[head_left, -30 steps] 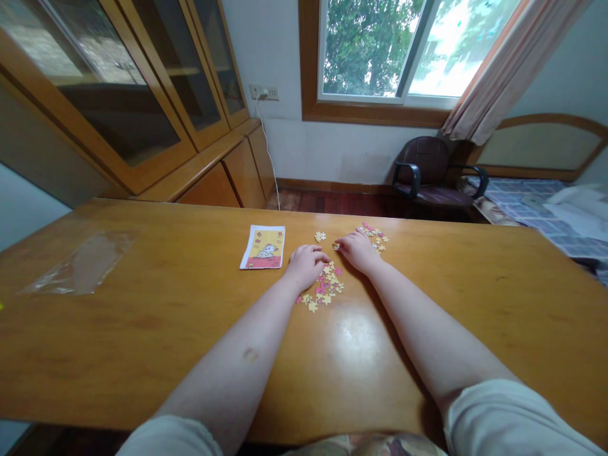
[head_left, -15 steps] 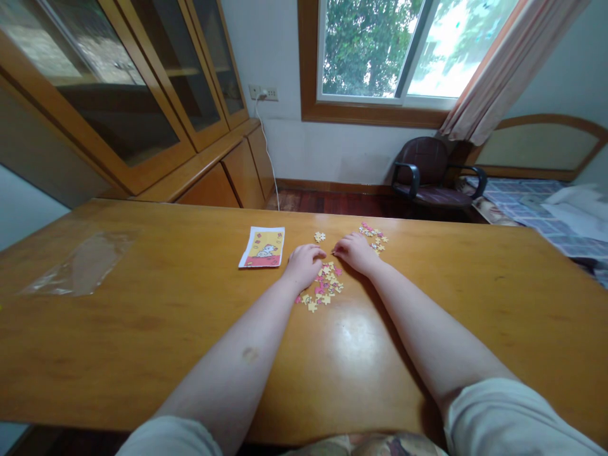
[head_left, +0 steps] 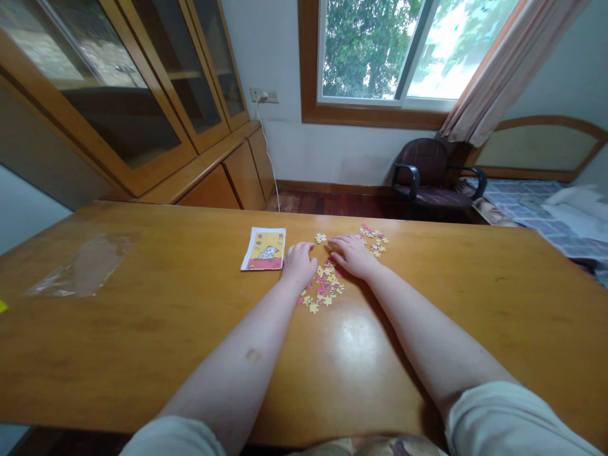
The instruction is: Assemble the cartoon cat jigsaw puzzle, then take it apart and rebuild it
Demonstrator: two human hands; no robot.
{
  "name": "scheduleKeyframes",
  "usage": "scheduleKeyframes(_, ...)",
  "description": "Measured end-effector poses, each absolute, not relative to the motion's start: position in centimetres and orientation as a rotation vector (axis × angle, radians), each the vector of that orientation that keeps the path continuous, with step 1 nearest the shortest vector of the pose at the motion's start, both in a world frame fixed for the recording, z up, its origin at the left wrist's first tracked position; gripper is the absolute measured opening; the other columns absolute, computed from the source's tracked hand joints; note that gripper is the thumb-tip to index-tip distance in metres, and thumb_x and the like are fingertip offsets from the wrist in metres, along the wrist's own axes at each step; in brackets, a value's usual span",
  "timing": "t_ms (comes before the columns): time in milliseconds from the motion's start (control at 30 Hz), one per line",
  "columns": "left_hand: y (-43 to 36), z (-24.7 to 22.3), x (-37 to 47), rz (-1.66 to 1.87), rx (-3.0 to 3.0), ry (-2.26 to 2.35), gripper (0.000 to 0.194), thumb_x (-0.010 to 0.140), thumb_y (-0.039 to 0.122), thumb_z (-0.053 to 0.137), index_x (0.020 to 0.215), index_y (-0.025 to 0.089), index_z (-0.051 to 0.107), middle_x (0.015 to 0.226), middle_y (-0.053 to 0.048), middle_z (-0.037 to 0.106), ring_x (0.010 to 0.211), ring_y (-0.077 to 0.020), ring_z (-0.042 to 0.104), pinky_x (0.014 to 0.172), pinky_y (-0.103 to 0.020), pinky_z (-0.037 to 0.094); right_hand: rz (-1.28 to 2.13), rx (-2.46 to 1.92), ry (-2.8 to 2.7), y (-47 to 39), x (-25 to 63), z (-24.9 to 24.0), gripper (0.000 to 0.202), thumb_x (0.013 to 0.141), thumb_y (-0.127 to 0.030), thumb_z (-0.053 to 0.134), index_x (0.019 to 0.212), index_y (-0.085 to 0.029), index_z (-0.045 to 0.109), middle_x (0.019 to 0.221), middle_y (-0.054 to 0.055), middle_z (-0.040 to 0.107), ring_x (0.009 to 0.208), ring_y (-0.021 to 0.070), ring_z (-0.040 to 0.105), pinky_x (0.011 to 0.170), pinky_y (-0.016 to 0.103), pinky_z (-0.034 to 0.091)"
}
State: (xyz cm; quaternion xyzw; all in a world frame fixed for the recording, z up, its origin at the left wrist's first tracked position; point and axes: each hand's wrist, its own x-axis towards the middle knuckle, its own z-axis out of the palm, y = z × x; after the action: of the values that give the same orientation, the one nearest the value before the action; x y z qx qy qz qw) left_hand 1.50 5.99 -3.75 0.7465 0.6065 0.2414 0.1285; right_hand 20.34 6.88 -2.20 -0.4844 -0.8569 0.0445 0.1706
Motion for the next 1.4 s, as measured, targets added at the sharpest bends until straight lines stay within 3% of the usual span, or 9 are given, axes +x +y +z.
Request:
scheduleKeyframes(167, 6.1, -3.8, 1.5, 0.671, 2.154, 1.764, 0.041, 0.076, 0.014, 0.048, 0.115, 0.016, 0.06, 0.12, -0.009, 0.062, 0.114, -0.0252, 0.052, 0.104, -0.039, 0.039, 0.053, -1.698, -2.329, 7.8, 19.8, -1.4, 0.035, 0.091, -0.033, 0.048, 0.119, -0.018, 0.061, 0.115, 0.011, 0.066, 0.107, 0.025, 0.056, 0.094, 0.036, 0.039)
scheduleKeyframes(300, 6.0, -3.8, 1.4, 0.673, 2.162, 1.746, 0.04, 0.075, 0.015, 0.049, 0.114, 0.017, 0.061, 0.118, -0.008, 0.062, 0.113, -0.0248, 0.053, 0.104, -0.04, 0.039, -0.037, -1.657, -2.452, 9.2, 18.6, -1.5, 0.039, 0.087, -0.038, 0.054, 0.123, -0.023, 0.06, 0.12, 0.009, 0.064, 0.109, 0.0282, 0.053, 0.096, 0.04, 0.035)
scheduleKeyframes(433, 5.9, -3.7, 1.4, 0.664, 2.143, 1.75, 0.039, 0.076, 0.016, 0.049, 0.112, 0.019, 0.061, 0.119, -0.008, 0.062, 0.113, -0.025, 0.053, 0.102, -0.041, 0.04, -0.089, -1.718, -2.419, 10.0, 18.0, -2.3, 0.033, 0.088, -0.046, 0.053, 0.11, -0.027, 0.069, 0.113, 0.008, 0.066, 0.105, 0.0286, 0.052, 0.096, 0.043, 0.033)
scheduleKeyframes(667, 5.8, -3.6, 1.4, 0.668, 2.143, 1.735, 0.039, 0.076, 0.015, 0.049, 0.113, 0.019, 0.062, 0.121, -0.007, 0.061, 0.115, -0.0251, 0.052, 0.104, -0.04, 0.038, -0.139, -1.729, -2.42, 9.8, 19.3, -2.2, 0.032, 0.09, -0.036, 0.048, 0.088, -0.02, 0.075, 0.09, 0.011, 0.071, 0.092, 0.0254, 0.055, 0.088, 0.039, 0.036)
scheduleKeyframes(833, 5.8, -3.5, 1.4, 0.646, 2.129, 1.749, 0.039, 0.076, 0.016, 0.049, 0.113, 0.019, 0.062, 0.122, -0.007, 0.06, 0.116, -0.0251, 0.051, 0.104, -0.041, 0.038, -0.13, -1.896, -2.277, 10.5, 21.1, -1.8, 0.032, 0.089, -0.028, 0.045, 0.086, -0.019, 0.075, 0.093, 0.012, 0.072, 0.093, 0.026, 0.059, 0.086, 0.038, 0.038)
scheduleKeyframes(1000, 5.8, -3.5, 1.4, 0.649, 2.127, 1.756, 0.038, 0.076, 0.017, 0.049, 0.112, 0.02, 0.062, 0.123, -0.007, 0.06, 0.117, -0.0252, 0.051, 0.105, -0.041, 0.038, 0.15, -2.099, -2.079, 11.7, 23.0, -1.7, 0.028, 0.086, -0.039, 0.052, 0.087, -0.024, 0.075, 0.091, 0.009, 0.073, 0.089, 0.025, 0.063, 0.079, 0.035, 0.043)
scheduleKeyframes(1400, 5.8, -3.6, 1.4, 0.661, 2.127, 1.743, 0.039, 0.076, 0.017, 0.049, 0.114, 0.019, 0.062, 0.125, -0.008, 0.059, 0.118, -0.0255, 0.05, 0.105, -0.04, 0.038, 0.041, -2.013, -2.069, 11.7, 23.2, -2.2, 0.028, 0.081, -0.025, 0.05, 0.088, -0.026, 0.077, 0.101, 0.009, 0.069, 0.1, 0.0285, 0.056, 0.086, 0.04, 0.041)
